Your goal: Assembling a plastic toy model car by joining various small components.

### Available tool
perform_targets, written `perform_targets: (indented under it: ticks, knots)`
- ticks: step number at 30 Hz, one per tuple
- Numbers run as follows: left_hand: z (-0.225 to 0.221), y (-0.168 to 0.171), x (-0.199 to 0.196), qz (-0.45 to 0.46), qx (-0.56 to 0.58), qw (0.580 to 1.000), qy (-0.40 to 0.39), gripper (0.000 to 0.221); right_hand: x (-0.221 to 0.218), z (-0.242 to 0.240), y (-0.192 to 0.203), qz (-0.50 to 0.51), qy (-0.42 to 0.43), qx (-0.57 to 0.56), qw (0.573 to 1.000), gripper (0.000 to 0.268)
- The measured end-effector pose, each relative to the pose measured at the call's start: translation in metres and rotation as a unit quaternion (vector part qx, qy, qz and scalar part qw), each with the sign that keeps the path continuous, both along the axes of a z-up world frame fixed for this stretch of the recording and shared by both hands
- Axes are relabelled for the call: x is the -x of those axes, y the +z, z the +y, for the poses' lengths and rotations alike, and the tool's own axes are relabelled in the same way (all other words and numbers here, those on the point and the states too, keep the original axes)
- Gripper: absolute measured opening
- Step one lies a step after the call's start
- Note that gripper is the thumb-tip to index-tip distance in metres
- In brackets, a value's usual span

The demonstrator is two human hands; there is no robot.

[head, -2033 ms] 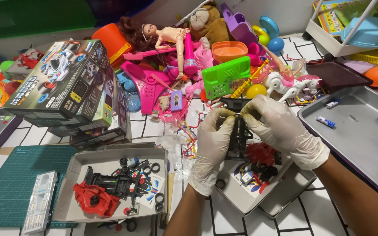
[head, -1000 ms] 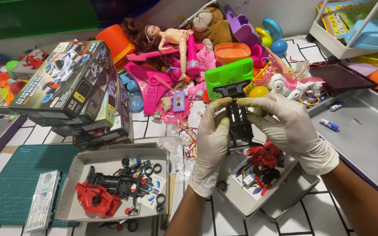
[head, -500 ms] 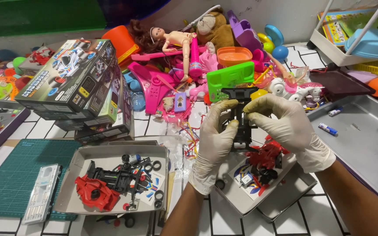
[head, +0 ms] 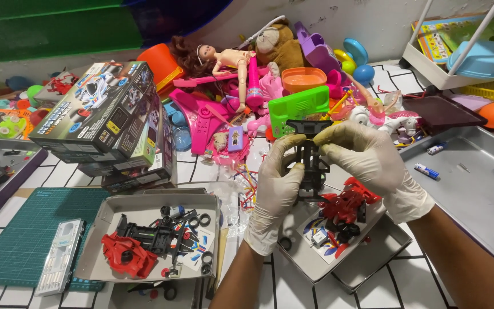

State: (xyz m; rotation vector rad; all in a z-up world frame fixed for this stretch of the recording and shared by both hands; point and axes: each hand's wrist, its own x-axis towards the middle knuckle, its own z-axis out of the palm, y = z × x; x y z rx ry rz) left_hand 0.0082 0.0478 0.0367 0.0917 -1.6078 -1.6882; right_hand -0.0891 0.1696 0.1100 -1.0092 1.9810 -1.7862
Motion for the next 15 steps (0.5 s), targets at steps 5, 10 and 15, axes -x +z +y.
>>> perform_targets:
  ticks: [5,10,15]
  knots:
    - [0.001,0.003,-0.002,-0.003,0.021,1.0,0.005,0.053,0.005,0.004,-0.001,0.017,-0.01,-0.005,1.0,0.021]
    - [0.0,0.0,-0.001,0.014,0.011,1.0,-0.008,0.049,0.007,0.001,-0.008,0.034,-0.016,-0.015,0.999,0.02]
    - [0.001,0.015,-0.011,0.006,0.068,0.996,0.066,0.01,0.007,0.001,-0.019,0.131,-0.033,-0.004,0.991,0.022]
